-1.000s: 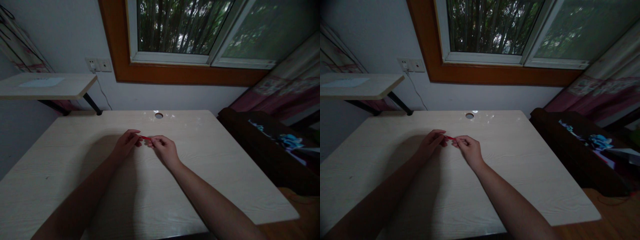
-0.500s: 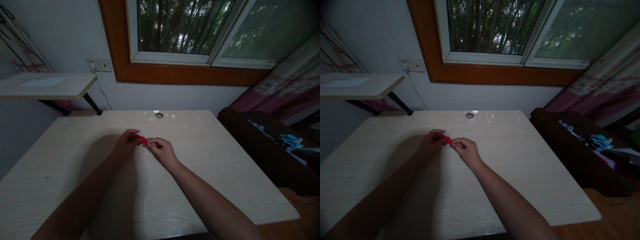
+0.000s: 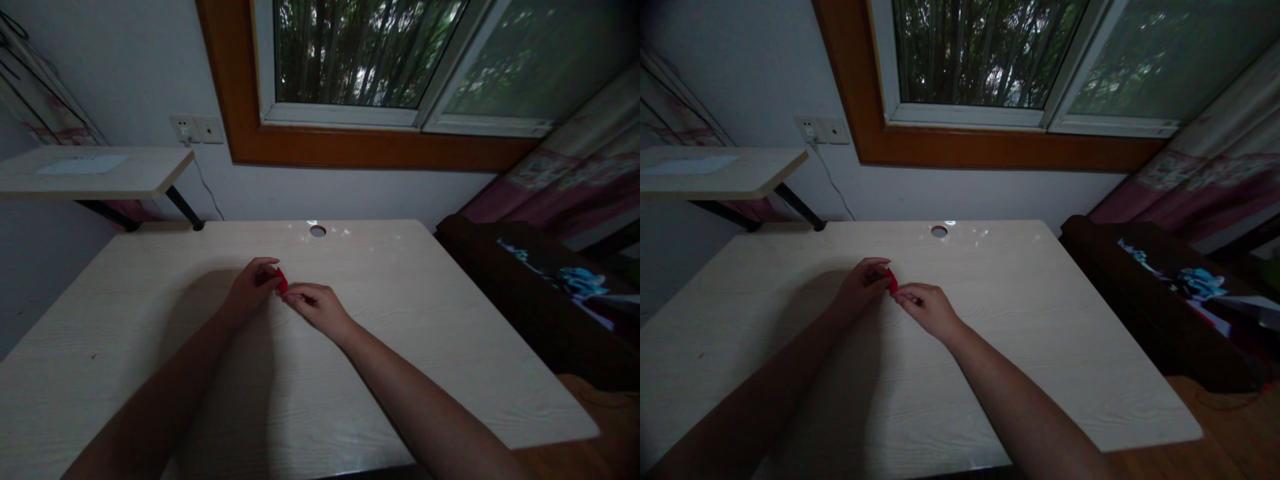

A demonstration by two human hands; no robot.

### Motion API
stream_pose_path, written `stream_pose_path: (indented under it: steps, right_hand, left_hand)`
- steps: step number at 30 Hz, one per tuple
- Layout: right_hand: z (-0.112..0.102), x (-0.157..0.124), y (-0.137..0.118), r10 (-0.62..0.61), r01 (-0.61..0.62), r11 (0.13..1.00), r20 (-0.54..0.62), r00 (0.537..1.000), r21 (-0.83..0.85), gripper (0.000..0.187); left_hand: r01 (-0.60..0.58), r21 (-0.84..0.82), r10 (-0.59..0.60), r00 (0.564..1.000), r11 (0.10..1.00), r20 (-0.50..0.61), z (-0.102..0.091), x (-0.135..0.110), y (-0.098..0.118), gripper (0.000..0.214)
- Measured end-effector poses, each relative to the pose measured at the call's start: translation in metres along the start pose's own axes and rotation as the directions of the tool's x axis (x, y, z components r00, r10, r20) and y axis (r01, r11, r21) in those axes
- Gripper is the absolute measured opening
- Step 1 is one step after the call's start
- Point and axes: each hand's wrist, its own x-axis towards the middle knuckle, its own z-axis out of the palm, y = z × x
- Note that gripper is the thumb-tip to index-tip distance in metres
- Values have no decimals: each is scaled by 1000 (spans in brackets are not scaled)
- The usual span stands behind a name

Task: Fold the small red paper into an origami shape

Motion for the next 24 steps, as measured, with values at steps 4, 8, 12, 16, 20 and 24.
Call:
stream_pose_path:
  steps: [4,8,12,16,20,24]
  right_hand:
    - [-1,-1,1,-61,64,997,74,995,-39,22]
    - [-3,-1,-2,-87,90,996,111,990,-26,22]
    - [-3,-2,-3,-58,56,998,95,994,27,20]
    - [1,-3,3,28,-20,987,-50,998,158,16]
    - [4,-1,8,82,-40,971,-171,982,235,15]
    - [3,0,7,55,-19,977,-164,985,213,17]
  left_hand:
    - [9,-34,-8,1000,999,17,1,1,2,39]
    - [12,-23,-12,1000,1000,6,2,1,2,40]
    - [-12,-61,11,1000,998,-22,2,2,0,46]
    - [6,-99,-7,1000,995,-9,3,2,-4,54]
    - [48,-105,-46,999,993,20,4,-1,-4,56]
    - [132,-100,-124,989,986,83,4,-3,0,47]
